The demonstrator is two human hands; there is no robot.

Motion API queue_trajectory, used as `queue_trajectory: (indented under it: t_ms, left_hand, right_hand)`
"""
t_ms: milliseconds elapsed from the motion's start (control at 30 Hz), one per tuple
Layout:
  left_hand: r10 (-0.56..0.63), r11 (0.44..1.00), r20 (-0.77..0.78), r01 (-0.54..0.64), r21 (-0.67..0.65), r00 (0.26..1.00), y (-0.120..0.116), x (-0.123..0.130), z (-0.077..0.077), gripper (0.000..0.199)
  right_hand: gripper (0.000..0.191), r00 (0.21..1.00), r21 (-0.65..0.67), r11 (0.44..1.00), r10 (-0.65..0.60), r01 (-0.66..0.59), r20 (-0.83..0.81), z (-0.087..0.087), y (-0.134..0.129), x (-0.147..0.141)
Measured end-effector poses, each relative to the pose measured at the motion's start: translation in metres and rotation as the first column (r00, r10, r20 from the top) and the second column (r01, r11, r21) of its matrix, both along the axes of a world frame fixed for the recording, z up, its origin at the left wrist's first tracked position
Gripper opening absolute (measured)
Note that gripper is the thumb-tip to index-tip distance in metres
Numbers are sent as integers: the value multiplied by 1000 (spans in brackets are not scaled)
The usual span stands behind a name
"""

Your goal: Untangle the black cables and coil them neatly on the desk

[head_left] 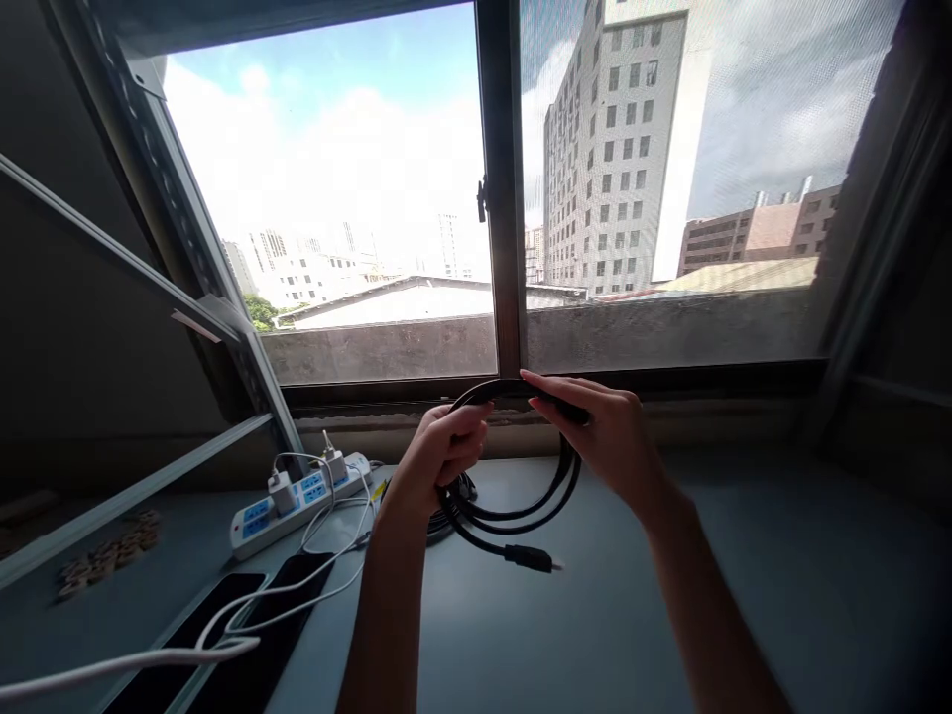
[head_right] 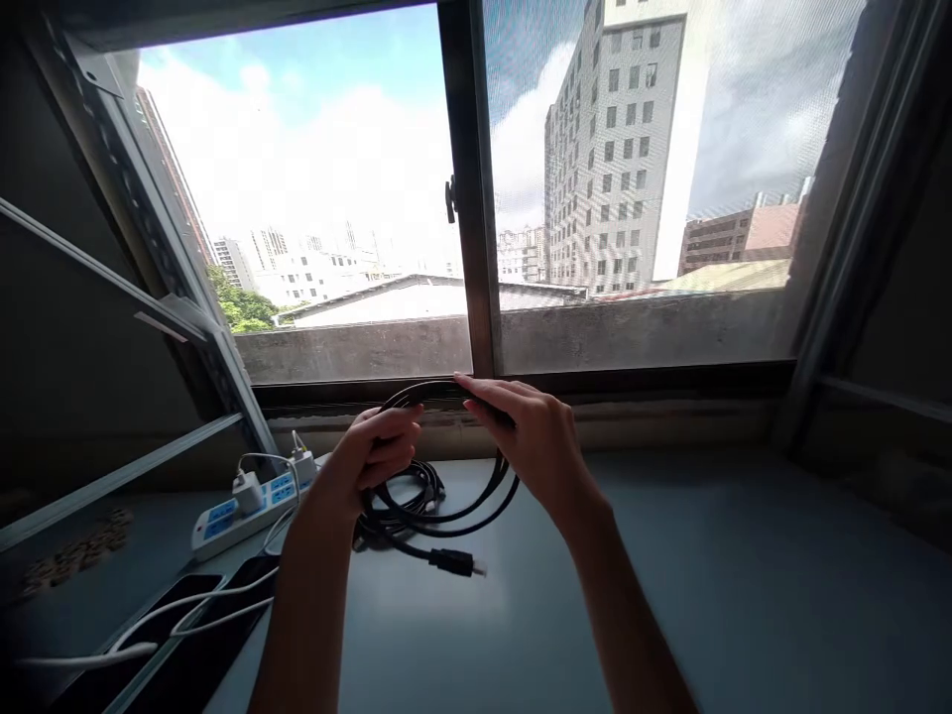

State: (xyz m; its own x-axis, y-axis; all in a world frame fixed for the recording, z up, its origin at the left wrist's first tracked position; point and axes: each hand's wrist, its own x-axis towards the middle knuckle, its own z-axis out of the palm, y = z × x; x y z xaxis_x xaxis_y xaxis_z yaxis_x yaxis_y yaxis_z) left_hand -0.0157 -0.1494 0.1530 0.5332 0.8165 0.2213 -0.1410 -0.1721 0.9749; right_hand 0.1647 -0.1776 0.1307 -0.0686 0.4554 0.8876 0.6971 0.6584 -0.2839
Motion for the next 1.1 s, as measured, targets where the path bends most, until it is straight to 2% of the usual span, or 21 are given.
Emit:
queue_trajectory:
  t_ms: [67,167,267,333,400,500,600,800,933,1033,1100]
  left_hand:
    - [-21,999,7,22,-28,1000,0,-3,1,39]
    - [-7,1000,-12,7,-10,1000,-1,-1,0,35]
    - [40,999,-47,-39,26,998,-7,11,-3,33]
    - [46,999,-56,-45,24,997,-12,23,-7,29]
    - [-15,1000,-42,15,2,999,-16,34,-12,21]
    - [-120,992,2,120,-39,993,-16,47,-18,14]
    - [-104,994,30,105,-27,994,-11,51,-21,18]
    - [32,993,35,-35,112,999,-7,49,-18,27]
    - [184,960,11,-182,214,983,3,49,-23,28]
    - [416,858,-65,-368,358,907,12,49,-29,32]
    - [585,758,-173,-457,465,793,15,48,-30,37]
  right_hand:
    - [30,998,-42,998,-48,50,33,-1,1,1]
    - [32,974,-117,971,-197,209,109,-2,-2,-5]
    - [38,918,-285,877,-334,386,214,-3,-1,-13]
    - [40,893,-409,797,-360,445,270,-5,3,-13]
    - [36,902,-500,752,-328,429,279,-8,11,-8]
    - [21,936,-577,736,-264,352,235,-16,27,4]
    - [18,943,-593,734,-285,331,174,-25,42,15]
    - [25,920,-558,774,-389,299,-46,-31,55,19]
    - [24,890,-510,812,-422,285,-175,-29,55,18]
    - [24,869,-491,829,-427,267,-248,-32,59,20]
    - [23,856,-485,835,-432,260,-284,-35,62,22]
